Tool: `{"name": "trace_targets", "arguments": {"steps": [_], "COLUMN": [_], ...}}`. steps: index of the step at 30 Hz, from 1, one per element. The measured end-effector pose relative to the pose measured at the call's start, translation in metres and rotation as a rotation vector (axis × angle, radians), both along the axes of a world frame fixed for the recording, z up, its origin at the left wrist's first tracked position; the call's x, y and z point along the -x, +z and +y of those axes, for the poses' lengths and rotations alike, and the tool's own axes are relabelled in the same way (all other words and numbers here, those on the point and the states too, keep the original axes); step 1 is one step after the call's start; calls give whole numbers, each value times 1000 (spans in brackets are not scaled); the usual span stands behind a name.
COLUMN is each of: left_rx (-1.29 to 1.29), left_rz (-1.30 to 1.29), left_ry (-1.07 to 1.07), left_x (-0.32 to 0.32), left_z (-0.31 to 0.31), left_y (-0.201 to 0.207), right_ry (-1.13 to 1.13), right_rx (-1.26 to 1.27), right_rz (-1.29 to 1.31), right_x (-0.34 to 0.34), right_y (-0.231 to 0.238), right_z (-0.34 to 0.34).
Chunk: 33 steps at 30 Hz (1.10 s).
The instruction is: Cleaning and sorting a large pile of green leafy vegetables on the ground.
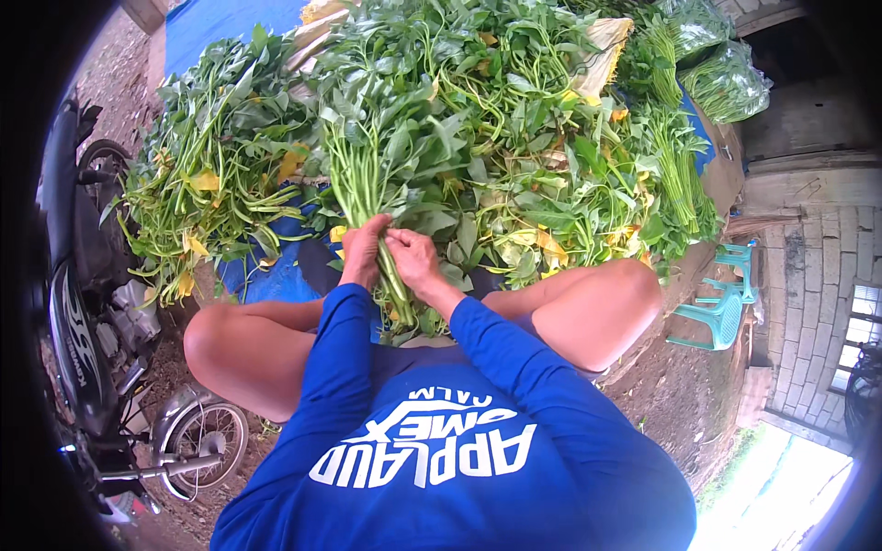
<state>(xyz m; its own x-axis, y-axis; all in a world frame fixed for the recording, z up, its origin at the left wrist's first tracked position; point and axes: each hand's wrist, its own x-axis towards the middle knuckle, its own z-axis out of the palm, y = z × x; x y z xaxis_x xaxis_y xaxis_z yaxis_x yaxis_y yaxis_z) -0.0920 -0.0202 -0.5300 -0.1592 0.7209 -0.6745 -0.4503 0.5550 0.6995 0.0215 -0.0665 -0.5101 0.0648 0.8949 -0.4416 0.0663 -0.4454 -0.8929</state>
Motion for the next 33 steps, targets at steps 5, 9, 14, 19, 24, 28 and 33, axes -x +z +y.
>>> {"name": "trace_targets", "arguments": {"steps": [5, 9, 14, 19, 24, 28, 33], "left_rx": [-341, -288, -367, -229, -173, -176, -201], "left_rz": [279, 317, 327, 236, 160, 152, 166], "left_ry": [83, 97, 204, 118, 55, 57, 50], "left_x": [72, 93, 64, 49, 42, 47, 41], "left_z": [26, 43, 47, 53, 61, 55, 47], "left_y": [53, 77, 83, 88, 86, 80, 78], "right_ry": [72, -188, -3, 258, 198, 75, -182], "right_rx": [-251, -281, -353, -192, -261, 100, 89], "right_rz": [-119, -432, -816, -1222, -801, 198, 219], "right_x": [-35, -101, -129, -113, -140, -151, -150], "right_y": [11, -8, -17, -24, -15, 16, 38], "right_z": [70, 173, 266, 306, 323, 319, 286]}}
